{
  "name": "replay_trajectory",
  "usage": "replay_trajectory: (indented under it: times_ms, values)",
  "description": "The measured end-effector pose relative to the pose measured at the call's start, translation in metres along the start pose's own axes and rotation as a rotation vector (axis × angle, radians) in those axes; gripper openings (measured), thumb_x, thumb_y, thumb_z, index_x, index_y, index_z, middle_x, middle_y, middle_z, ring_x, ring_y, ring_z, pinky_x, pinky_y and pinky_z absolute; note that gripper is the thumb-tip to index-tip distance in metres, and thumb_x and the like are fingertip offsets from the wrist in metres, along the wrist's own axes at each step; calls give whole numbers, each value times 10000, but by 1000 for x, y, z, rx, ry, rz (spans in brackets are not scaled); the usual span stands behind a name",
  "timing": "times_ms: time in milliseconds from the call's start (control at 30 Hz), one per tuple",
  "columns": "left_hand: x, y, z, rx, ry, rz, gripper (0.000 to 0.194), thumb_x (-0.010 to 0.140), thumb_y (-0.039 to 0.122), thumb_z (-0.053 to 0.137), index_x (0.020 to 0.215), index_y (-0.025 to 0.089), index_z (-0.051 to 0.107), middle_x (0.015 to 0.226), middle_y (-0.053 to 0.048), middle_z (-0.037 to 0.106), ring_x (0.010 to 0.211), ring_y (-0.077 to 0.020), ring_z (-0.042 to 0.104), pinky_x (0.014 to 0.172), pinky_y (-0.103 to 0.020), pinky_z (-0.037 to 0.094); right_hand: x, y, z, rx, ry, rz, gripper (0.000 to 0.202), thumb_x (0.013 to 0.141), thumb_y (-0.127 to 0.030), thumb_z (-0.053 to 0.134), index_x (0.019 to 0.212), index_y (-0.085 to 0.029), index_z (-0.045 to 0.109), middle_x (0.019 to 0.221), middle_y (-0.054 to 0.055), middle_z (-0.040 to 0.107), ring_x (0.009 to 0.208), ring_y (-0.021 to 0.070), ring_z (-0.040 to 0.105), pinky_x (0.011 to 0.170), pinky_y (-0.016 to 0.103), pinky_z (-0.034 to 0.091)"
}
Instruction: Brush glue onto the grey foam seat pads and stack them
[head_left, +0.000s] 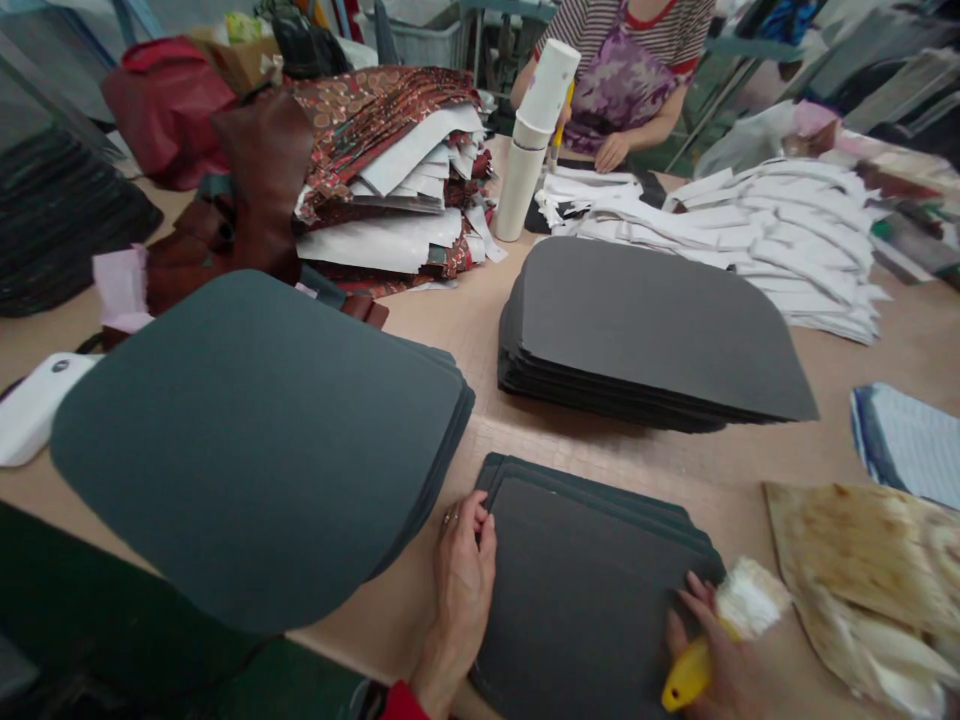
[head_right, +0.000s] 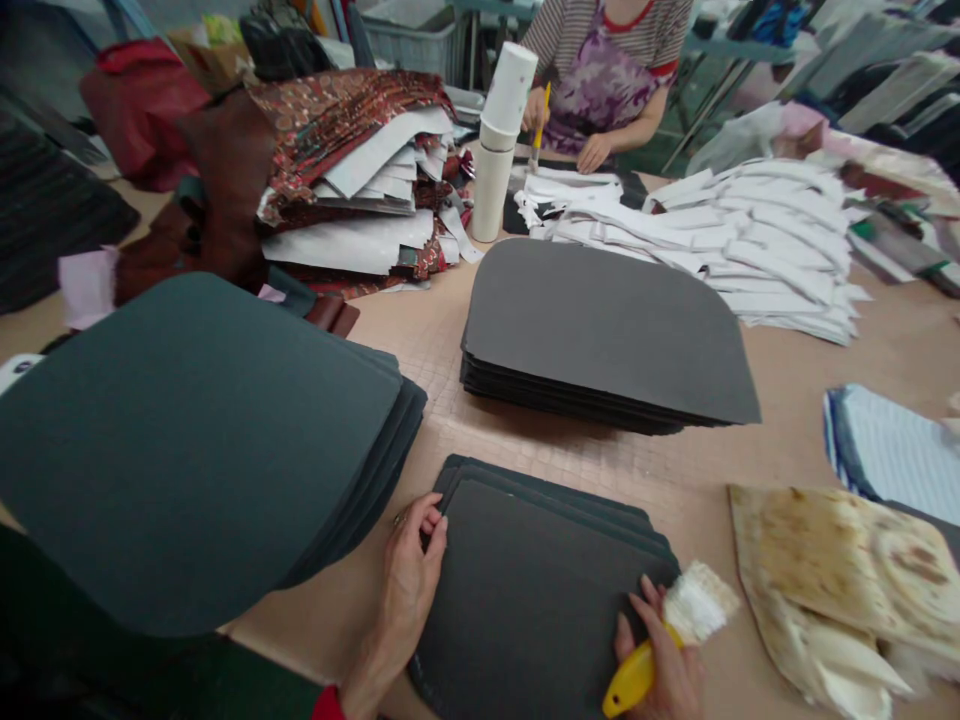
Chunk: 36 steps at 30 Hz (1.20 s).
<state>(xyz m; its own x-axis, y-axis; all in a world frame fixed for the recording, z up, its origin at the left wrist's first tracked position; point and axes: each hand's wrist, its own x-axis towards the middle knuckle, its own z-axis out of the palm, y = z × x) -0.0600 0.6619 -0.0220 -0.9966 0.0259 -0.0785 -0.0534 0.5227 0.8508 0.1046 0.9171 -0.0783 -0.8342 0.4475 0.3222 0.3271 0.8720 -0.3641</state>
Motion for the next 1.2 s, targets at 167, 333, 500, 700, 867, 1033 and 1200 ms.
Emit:
replay_trajectory:
  times_ms: [167, 333, 500, 700, 867, 1033, 1200]
  values:
    - [7, 8, -6, 72, -54, 20, 253, 813, 112, 437, 1027, 189, 549, 881, -50, 561, 778, -164, 546, 711, -310, 480, 0, -7, -1, 29, 18, 23, 389, 833, -484, 471, 1019, -159, 578, 1167, 146, 595, 1115, 321, 526, 954, 496, 399]
    - [12, 10, -15, 116, -107, 171, 278, 856, 113, 376, 1032, 184, 579, 963, -75, 550, 892, -173, 554, 789, -320, 490, 7, -17, -2, 64, 16, -9, 356, 864, -439, 444, 1031, -150, 566, 1202, 164, 563, 1143, 311, 500, 959, 511, 394]
    - [6, 11, -11, 296, -14, 391, 337, 867, 107, 369, 1152, 170, 537, 1202, -118, 512, 1118, -214, 490, 929, -394, 453, 18, -24, 2, 51, 32, -85, 290, 889, -354, 448, 1063, -149, 556, 1216, 161, 548, 1115, 290, 507, 921, 496, 425]
    - [-15, 30, 19, 495, -308, 611, 539, 838, 89, 403, 1359, 204, 327, 1441, -61, 344, 1351, -249, 234, 1065, -471, 336, 25, -23, 5, 17, 88, -188, 266, 900, -297, 453, 1101, -142, 531, 1214, 161, 552, 1054, 276, 532, 879, 461, 439]
    - [-24, 27, 43, 638, -358, 585, 739, 733, 195, 606, 1386, 131, 266, 1468, -155, 253, 1348, -331, 208, 1055, -544, 310, 25, -17, 8, 3, 127, -231, 277, 908, -313, 432, 1101, -139, 526, 1183, 159, 579, 987, 274, 564, 824, 437, 463]
    - [-23, 53, -7, 674, -62, 561, 547, 775, 156, 534, 1301, 96, 396, 1345, -184, 449, 1257, -303, 395, 963, -465, 430, 22, -2, 19, 25, 157, -236, 323, 899, -386, 410, 1036, -145, 574, 1158, 158, 601, 948, 276, 594, 778, 409, 491]
    - [-10, 100, -116, 770, 440, 452, 507, 808, 266, 552, 1289, 196, 408, 1294, -136, 483, 1083, -310, 490, 818, -479, 467, 23, 19, 40, 25, 268, -317, 321, 868, -409, 438, 978, -177, 630, 1079, 121, 649, 837, 262, 632, 688, 367, 509]
